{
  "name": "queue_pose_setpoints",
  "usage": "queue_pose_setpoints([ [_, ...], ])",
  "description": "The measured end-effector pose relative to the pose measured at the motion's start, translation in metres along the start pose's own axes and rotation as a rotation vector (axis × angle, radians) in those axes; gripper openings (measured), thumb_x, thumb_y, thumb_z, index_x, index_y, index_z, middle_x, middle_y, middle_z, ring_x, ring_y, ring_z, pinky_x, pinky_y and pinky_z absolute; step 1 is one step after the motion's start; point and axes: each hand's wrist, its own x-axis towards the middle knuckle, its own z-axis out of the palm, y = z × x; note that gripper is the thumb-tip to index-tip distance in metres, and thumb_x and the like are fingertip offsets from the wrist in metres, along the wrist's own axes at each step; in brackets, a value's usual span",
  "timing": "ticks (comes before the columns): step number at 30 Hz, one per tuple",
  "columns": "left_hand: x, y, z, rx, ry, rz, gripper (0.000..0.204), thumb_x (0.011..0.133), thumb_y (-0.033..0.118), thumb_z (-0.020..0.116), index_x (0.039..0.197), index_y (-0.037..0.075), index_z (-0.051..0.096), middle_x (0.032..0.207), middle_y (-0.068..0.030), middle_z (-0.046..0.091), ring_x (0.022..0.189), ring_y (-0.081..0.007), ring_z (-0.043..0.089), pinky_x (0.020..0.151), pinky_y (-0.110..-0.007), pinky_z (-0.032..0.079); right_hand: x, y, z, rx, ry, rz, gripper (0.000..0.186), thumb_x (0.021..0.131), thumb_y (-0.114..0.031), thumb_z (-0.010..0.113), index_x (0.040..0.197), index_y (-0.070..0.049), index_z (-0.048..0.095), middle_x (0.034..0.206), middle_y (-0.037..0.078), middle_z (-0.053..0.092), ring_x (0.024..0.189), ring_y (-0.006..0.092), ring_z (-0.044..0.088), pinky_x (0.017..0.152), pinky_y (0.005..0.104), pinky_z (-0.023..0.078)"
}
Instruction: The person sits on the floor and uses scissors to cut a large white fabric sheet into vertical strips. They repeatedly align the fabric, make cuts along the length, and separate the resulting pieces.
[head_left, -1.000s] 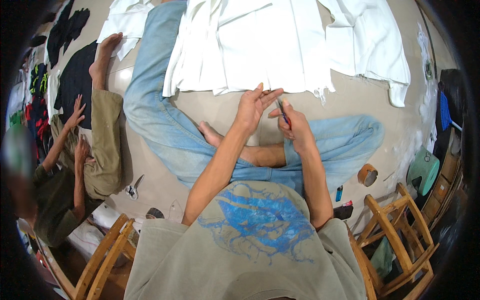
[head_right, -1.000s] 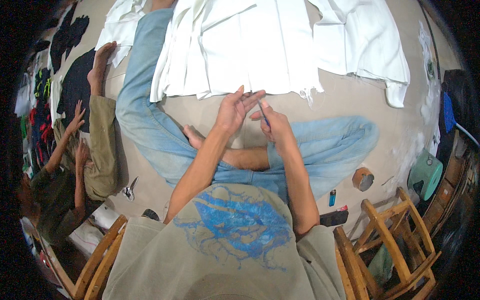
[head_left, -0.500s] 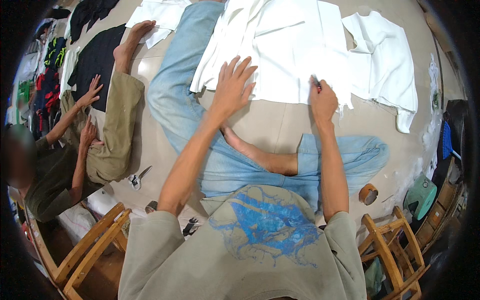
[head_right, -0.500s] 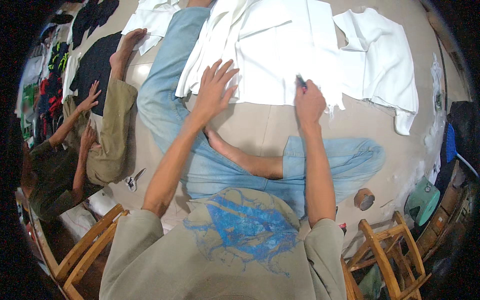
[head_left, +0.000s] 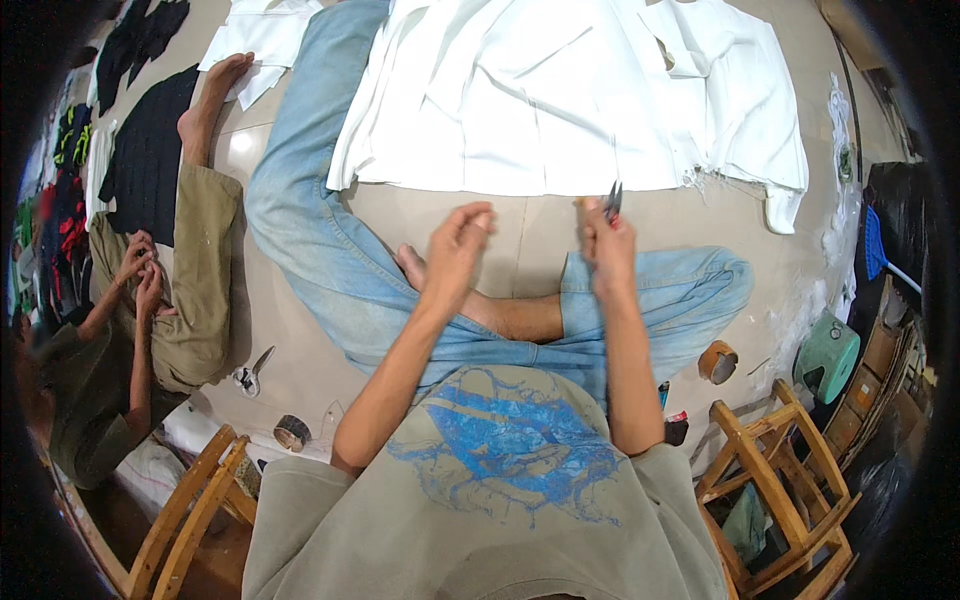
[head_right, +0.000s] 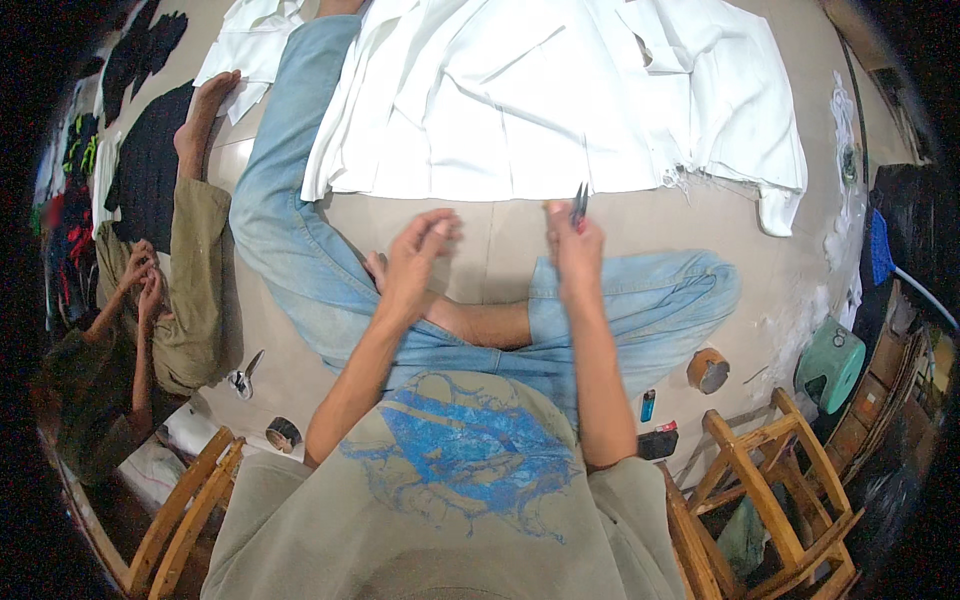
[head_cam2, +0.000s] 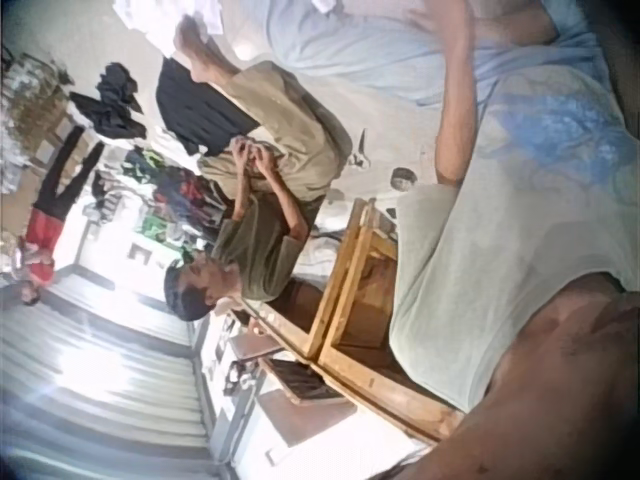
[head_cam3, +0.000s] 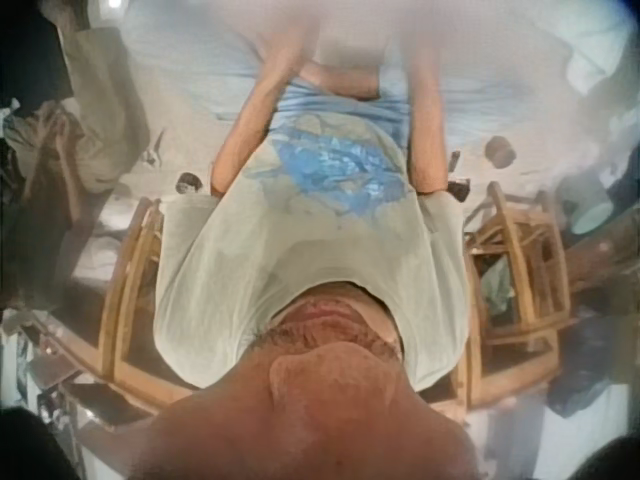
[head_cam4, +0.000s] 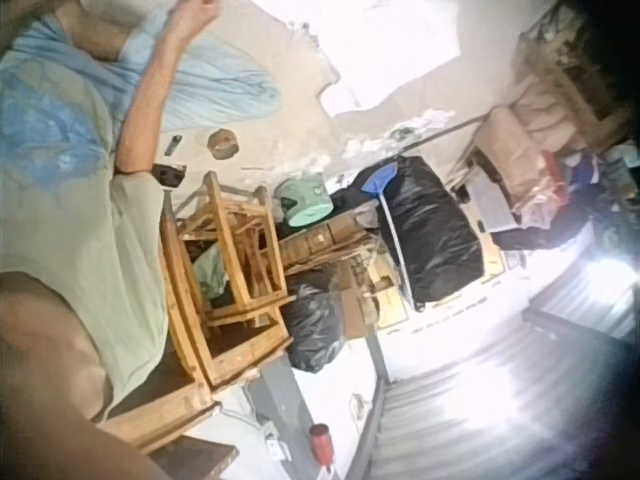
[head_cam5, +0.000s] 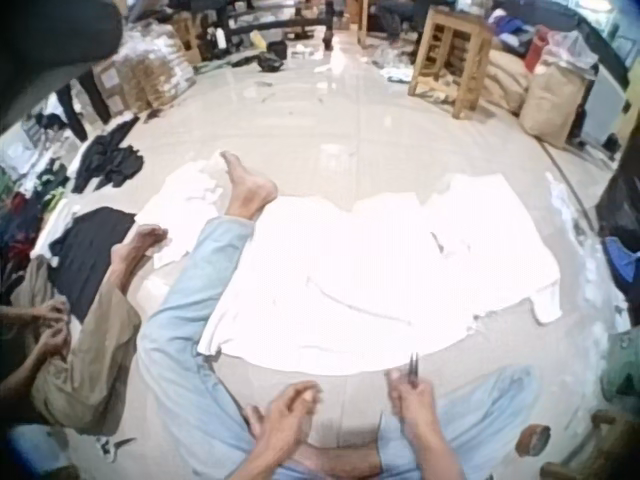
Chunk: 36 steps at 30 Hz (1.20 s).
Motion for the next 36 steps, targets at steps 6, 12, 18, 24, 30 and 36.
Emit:
queue_pose_setpoints([
  [6,0.031,0.0,0.062,-0.8,0.025,-0.322,0.044,0.105,0.035,0.061,0.128,-0.001,0.054,0.105,-0.0107,0.07,0.09,-0.0167,0.066,0.073,-0.029,0.051,-0.027,0.03,0.032,0.709,-0.017,0.082,0.033,0.102,-0.027,0.066,0.12,0.0,0.061,0.097,0.005,0.065,0.049,0.0029,0.035,0.041,0.021,0.028],
  [12,0.062,0.0,0.076,-0.646,0.164,-0.318,0.032,0.102,0.032,0.063,0.104,0.0,0.065,0.072,-0.0024,0.058,0.054,-0.0104,0.049,0.045,-0.025,0.034,-0.003,0.009,0.057,0.633,0.09,0.169,0.039,0.098,-0.033,0.072,0.116,0.001,0.064,0.091,0.006,0.065,0.049,0.003,0.035,0.041,0.0223,0.026],
  [18,0.057,-0.009,0.072,-0.534,0.2,-0.274,0.028,0.099,0.026,0.063,0.088,0.0,0.064,0.061,-0.0005,0.052,0.043,-0.009,0.039,0.04,-0.025,0.026,-0.004,0.013,0.062,0.427,0.156,0.124,0.039,0.097,-0.035,0.074,0.11,0.001,0.067,0.08,0.004,0.064,0.049,0.0035,0.038,0.041,0.023,0.025],
  [24,0.026,0.015,0.074,-0.265,0.173,-0.257,0.042,0.102,0.038,0.063,0.084,0.001,0.061,0.066,-0.0071,0.062,0.042,-0.0112,0.049,0.038,-0.025,0.033,-0.011,0.03,0.057,0.374,0.264,0.004,0.035,0.097,-0.031,0.073,0.113,0.0,0.067,0.086,0.007,0.068,0.047,0.0037,0.037,0.039,0.0237,0.024],
  [30,0.058,0.004,0.059,-0.117,0.262,-0.107,0.039,0.101,0.034,0.062,0.088,-0.002,0.067,0.062,-0.0078,0.061,0.046,-0.0126,0.053,0.042,-0.026,0.037,-0.023,0.024,0.055,0.489,0.179,0.04,0.041,0.098,-0.032,0.073,0.118,0.002,0.063,0.092,0.009,0.071,0.046,0.0018,0.033,0.039,0.0223,0.026],
  [36,0.058,0.005,0.058,-0.131,0.255,-0.04,0.026,0.097,0.016,0.056,0.075,0.002,0.061,0.058,-0.0066,0.059,0.044,-0.0109,0.05,0.04,-0.027,0.036,-0.02,0.016,0.065,0.559,0.08,0.154,0.036,0.097,-0.034,0.074,0.11,-0.003,0.061,0.086,0.008,0.069,0.046,0.0016,0.034,0.039,0.0214,0.027],
])
